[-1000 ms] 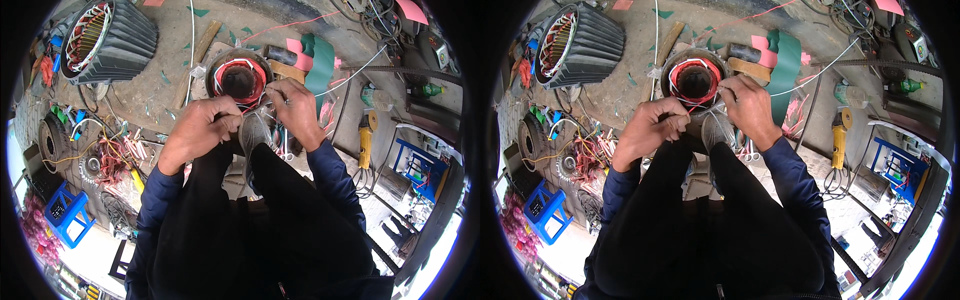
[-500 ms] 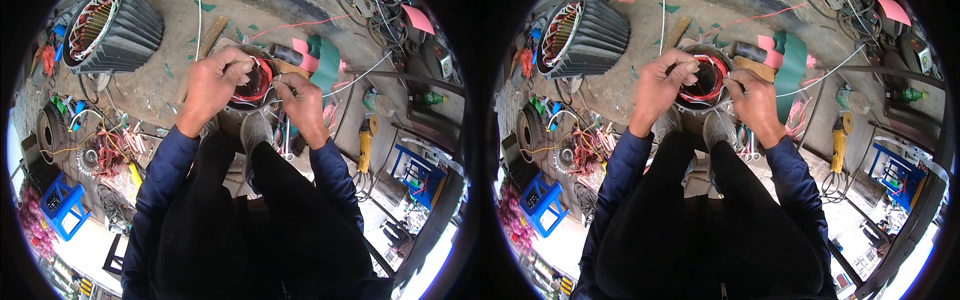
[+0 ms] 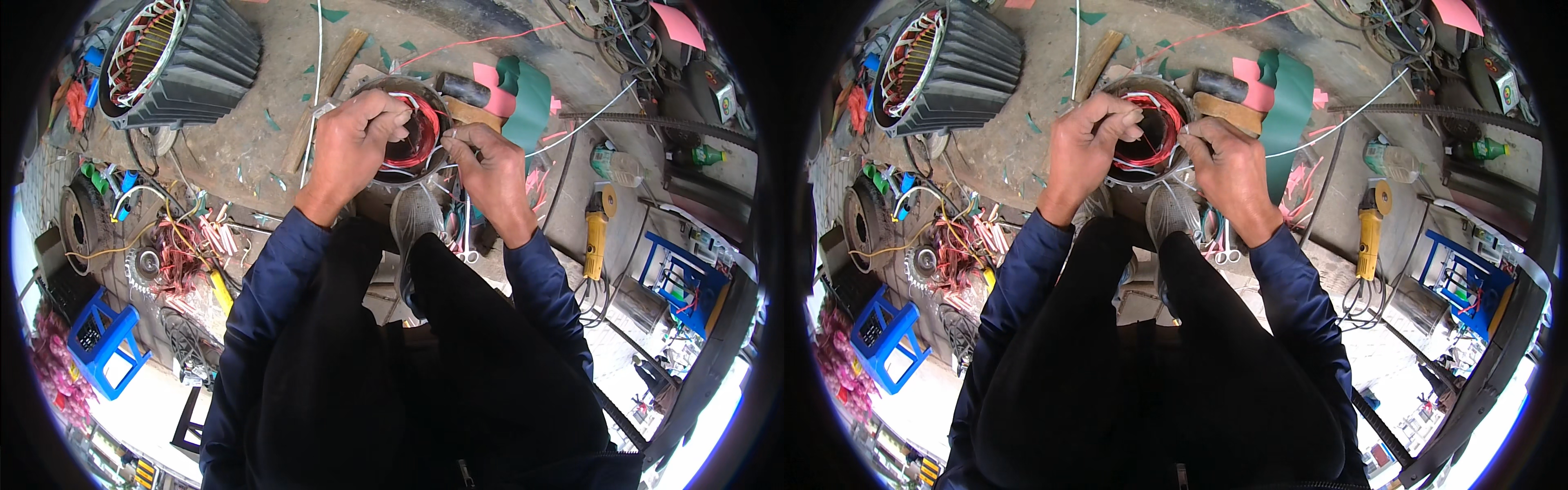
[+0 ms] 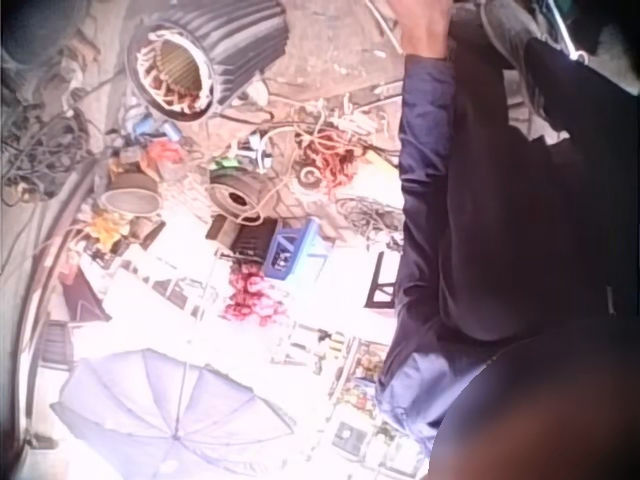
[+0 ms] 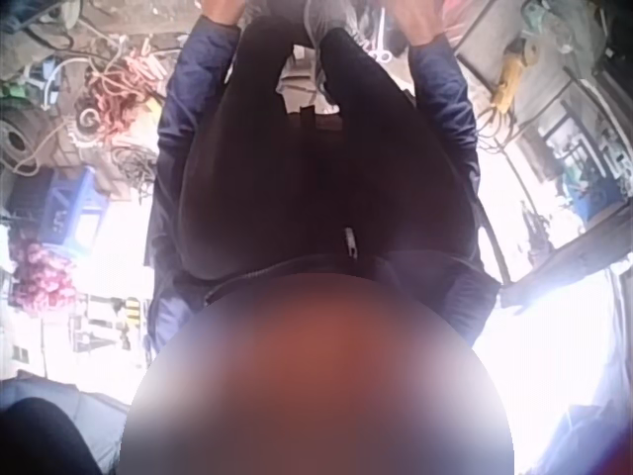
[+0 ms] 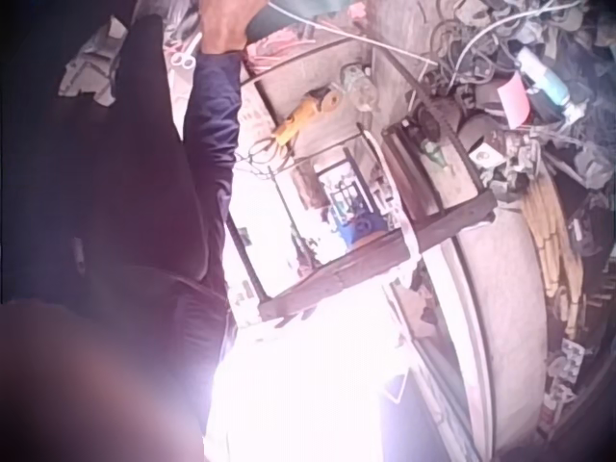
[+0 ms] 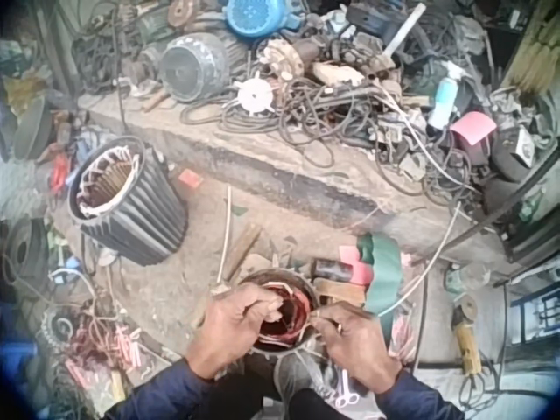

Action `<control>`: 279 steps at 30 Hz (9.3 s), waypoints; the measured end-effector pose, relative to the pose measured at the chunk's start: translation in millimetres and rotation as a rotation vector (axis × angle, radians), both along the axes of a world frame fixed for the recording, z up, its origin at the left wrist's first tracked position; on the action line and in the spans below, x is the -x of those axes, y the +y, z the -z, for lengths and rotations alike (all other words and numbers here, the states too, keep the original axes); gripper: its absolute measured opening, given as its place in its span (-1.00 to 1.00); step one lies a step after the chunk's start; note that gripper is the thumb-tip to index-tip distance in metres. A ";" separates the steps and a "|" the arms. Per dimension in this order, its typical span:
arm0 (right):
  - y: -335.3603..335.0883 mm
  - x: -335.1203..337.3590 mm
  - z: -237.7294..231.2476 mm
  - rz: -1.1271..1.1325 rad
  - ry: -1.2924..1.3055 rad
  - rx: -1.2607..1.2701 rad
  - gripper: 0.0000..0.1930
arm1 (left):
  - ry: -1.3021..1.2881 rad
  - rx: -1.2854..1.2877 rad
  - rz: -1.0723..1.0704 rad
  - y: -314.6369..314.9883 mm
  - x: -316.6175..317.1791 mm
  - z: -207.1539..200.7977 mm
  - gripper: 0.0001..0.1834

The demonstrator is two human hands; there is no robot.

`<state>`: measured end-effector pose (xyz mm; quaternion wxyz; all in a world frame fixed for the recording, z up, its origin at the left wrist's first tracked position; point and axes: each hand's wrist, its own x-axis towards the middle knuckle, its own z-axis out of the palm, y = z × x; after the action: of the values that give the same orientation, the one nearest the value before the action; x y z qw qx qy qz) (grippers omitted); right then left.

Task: The person sits on the floor and winds white wire around a motor stator, using both hands to guide and secure the wire into the slots. The person repeatedly pulls, wraps, and adjusts the wire, occasionally using a tool to press the wire into place.

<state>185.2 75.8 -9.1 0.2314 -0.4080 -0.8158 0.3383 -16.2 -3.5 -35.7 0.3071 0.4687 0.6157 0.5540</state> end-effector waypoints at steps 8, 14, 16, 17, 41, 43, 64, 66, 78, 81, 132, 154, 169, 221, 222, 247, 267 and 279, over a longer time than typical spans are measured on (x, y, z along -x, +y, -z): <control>-2.5 -4.4 -0.1 -0.008 0.017 0.002 -0.89 | 0.152 -0.180 0.032 -5.4 -0.7 1.9 -0.91; -3.6 -9.4 -0.9 -0.011 -0.009 0.038 -0.89 | 0.356 -0.238 0.057 -7.2 -0.1 -1.1 -0.87; -4.1 -10.0 -1.1 -0.013 -0.003 0.050 -0.89 | 0.372 -0.238 0.063 -7.6 -0.4 -3.0 -0.86; -4.2 -10.2 -1.2 -0.012 0.000 0.056 -0.89 | 0.376 -0.240 0.066 -7.5 -0.6 -3.9 -0.85; -7.2 -12.9 -2.2 -0.005 0.003 0.066 -0.91 | 0.391 -0.250 0.076 -10.2 -5.0 -4.2 -0.88; -7.5 -13.8 -2.0 -0.006 0.008 0.063 -0.91 | 0.396 -0.264 0.079 -9.8 -5.6 -2.5 -0.89; 4.8 -4.6 -14.9 -0.021 -0.048 0.047 -0.84 | 0.514 0.154 0.108 -9.6 -18.4 -0.1 -0.89; -15.8 -21.1 -17.8 0.108 -0.073 0.098 -0.83 | 0.533 0.177 0.124 -9.4 -18.3 -0.3 -0.89; -85.0 -49.8 68.0 0.236 -0.026 0.165 -0.71 | 0.483 0.194 0.230 -6.9 -17.2 -8.4 -0.82; -82.3 -49.5 68.2 0.266 0.126 0.274 -0.78 | 0.492 0.208 0.331 -8.0 -12.1 -14.6 -0.84; -60.2 -48.5 61.6 0.268 0.308 0.829 -0.72 | 0.753 0.339 0.503 20.2 -14.3 -30.1 -0.94; -86.2 -50.0 77.5 0.435 0.362 0.548 -0.90 | 0.665 0.072 0.235 -6.4 -41.5 2.0 -0.82; -102.5 -79.7 80.3 0.348 0.277 0.506 -0.86 | 0.710 0.294 0.513 18.5 -27.5 -17.4 -0.86; -75.3 -39.3 98.1 0.310 0.489 0.583 -0.92 | 0.782 0.835 0.640 75.2 -19.8 -7.7 -0.51; -75.4 -43.0 93.6 0.313 0.485 0.584 -0.92 | 0.811 0.824 0.630 73.1 -20.7 -7.9 -0.54; -70.7 -63.7 84.0 0.215 0.238 0.617 -0.88 | 0.902 0.300 0.506 23.3 -27.7 6.9 -0.78; 100.8 93.5 -15.3 -0.098 0.248 0.626 -0.78 | 0.269 0.223 0.115 49.1 59.1 -1.6 -0.78; 79.8 138.9 -105.2 -0.266 0.062 -0.285 -0.84 | 0.012 0.214 -0.071 41.1 50.9 15.8 -0.96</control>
<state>46.3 155.6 96.1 0.2650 -0.2489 -0.8948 0.2593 -67.1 37.5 -51.5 0.3319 0.4143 0.6894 0.4928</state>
